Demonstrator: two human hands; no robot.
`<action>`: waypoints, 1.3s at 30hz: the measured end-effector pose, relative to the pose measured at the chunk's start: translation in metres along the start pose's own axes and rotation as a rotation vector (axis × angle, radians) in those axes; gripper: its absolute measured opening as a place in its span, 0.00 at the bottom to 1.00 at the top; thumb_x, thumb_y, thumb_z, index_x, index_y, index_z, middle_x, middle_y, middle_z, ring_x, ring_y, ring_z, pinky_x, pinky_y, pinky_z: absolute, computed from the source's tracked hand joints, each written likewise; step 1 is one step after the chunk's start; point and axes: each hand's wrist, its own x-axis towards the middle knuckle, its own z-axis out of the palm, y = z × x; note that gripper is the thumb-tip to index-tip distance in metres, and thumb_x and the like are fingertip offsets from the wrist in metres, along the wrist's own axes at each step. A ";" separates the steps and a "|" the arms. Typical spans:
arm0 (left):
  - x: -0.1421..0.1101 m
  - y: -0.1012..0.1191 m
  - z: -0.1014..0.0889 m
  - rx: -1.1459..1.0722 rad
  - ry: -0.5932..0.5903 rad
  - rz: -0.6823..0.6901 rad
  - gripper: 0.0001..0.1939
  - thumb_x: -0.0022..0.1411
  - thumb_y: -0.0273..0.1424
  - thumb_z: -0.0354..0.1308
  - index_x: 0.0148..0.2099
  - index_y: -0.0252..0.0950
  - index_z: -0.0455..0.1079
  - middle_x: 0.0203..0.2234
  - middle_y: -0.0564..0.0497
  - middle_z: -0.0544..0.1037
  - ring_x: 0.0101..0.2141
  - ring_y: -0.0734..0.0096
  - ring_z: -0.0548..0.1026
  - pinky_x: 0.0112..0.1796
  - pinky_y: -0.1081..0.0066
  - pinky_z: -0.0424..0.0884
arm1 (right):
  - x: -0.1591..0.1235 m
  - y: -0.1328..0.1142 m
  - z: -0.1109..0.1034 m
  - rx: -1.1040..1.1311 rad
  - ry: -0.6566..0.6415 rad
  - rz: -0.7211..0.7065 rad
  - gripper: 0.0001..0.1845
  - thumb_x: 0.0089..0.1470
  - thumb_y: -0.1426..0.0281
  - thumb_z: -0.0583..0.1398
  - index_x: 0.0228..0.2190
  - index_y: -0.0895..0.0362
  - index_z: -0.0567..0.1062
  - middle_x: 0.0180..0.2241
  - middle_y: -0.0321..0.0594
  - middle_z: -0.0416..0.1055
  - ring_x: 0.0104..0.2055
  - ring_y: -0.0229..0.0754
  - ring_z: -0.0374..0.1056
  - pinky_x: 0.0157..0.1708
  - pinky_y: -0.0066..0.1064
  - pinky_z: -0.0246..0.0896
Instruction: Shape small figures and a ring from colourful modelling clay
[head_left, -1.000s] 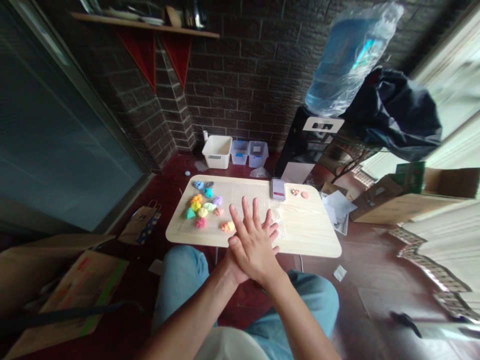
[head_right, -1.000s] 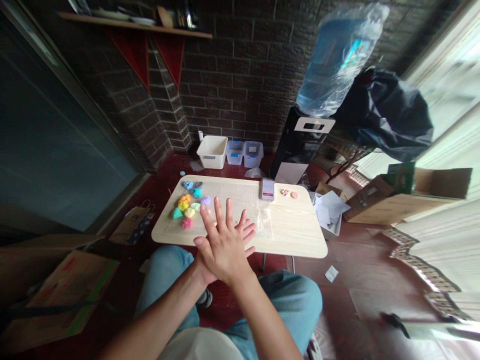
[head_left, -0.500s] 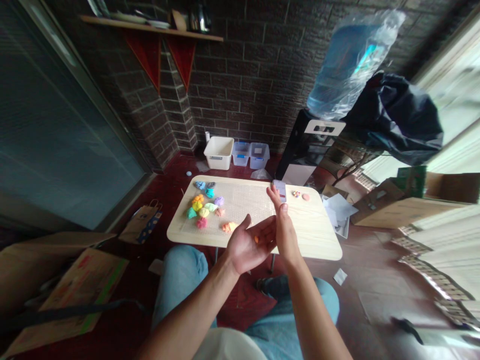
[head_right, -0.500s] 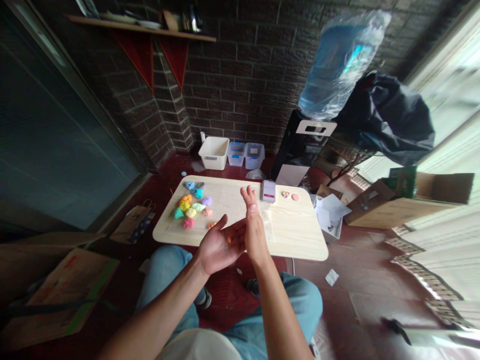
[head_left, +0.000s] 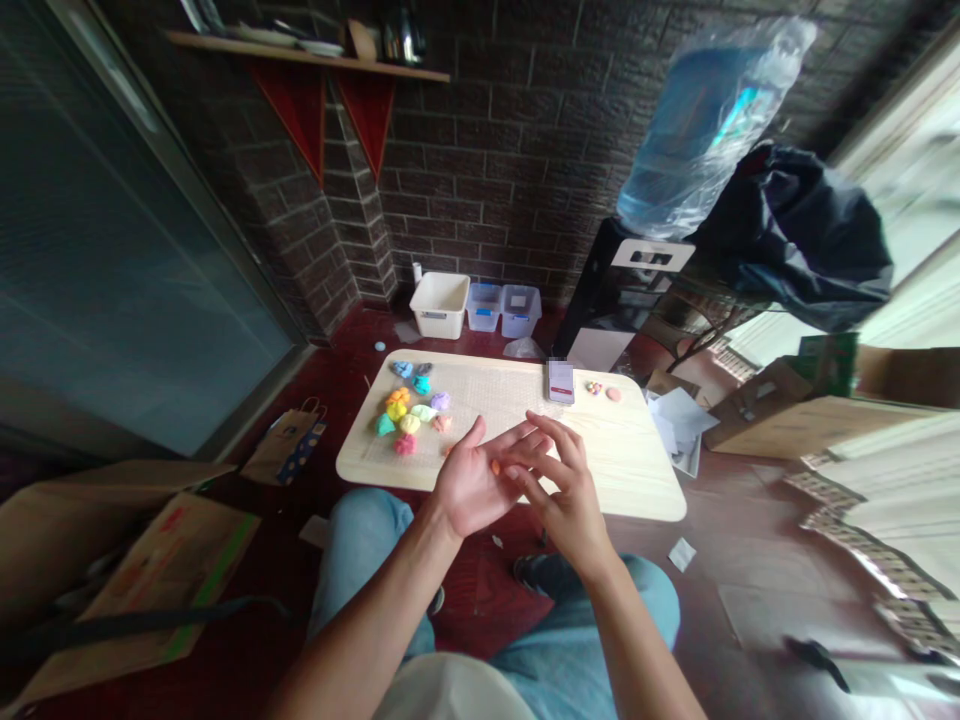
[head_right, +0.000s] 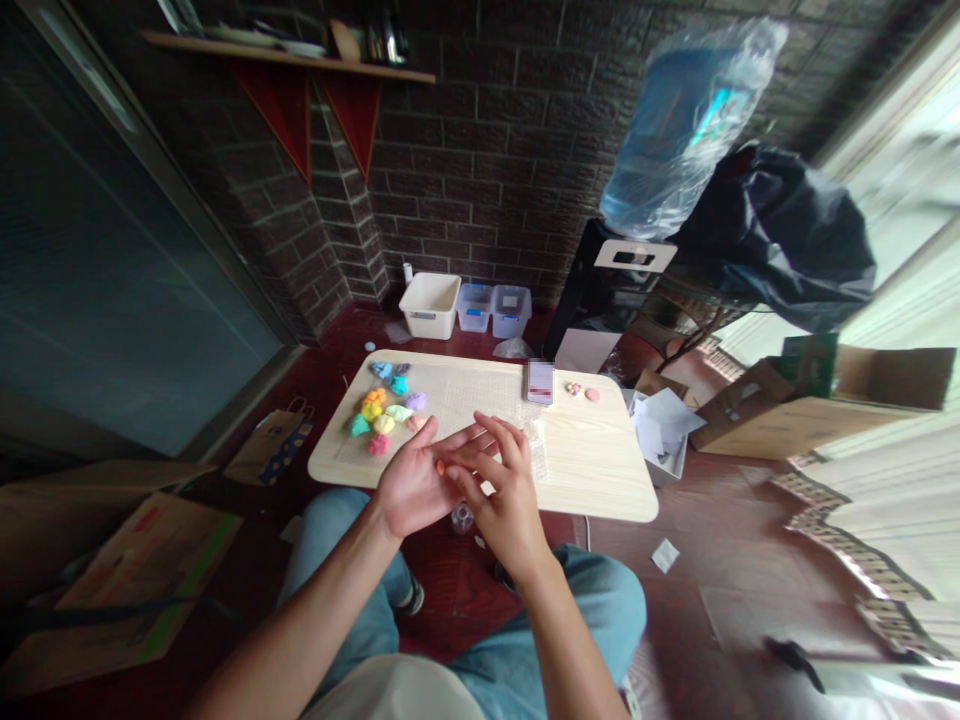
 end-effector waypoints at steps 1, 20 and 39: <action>0.000 0.000 0.000 0.002 -0.002 0.003 0.32 0.70 0.43 0.41 0.66 0.25 0.56 0.55 0.34 0.72 0.54 0.60 0.72 0.40 0.72 0.71 | 0.000 -0.001 0.001 0.005 0.013 0.005 0.09 0.57 0.70 0.62 0.40 0.47 0.80 0.58 0.41 0.64 0.60 0.51 0.56 0.59 0.52 0.54; 0.001 -0.031 0.008 0.110 -0.052 0.272 0.34 0.66 0.52 0.42 0.68 0.41 0.55 0.64 0.45 0.63 0.66 0.52 0.54 0.62 0.53 0.50 | 0.032 -0.022 0.046 -0.077 0.049 0.353 0.28 0.66 0.58 0.38 0.64 0.47 0.55 0.71 0.38 0.32 0.72 0.52 0.21 0.61 0.68 0.18; -0.007 -0.012 -0.003 -0.016 0.021 0.237 0.30 0.69 0.44 0.43 0.65 0.32 0.59 0.56 0.39 0.72 0.60 0.52 0.66 0.58 0.54 0.59 | 0.032 -0.011 0.035 0.321 0.159 0.428 0.25 0.65 0.55 0.45 0.54 0.51 0.69 0.66 0.43 0.52 0.69 0.45 0.45 0.66 0.48 0.39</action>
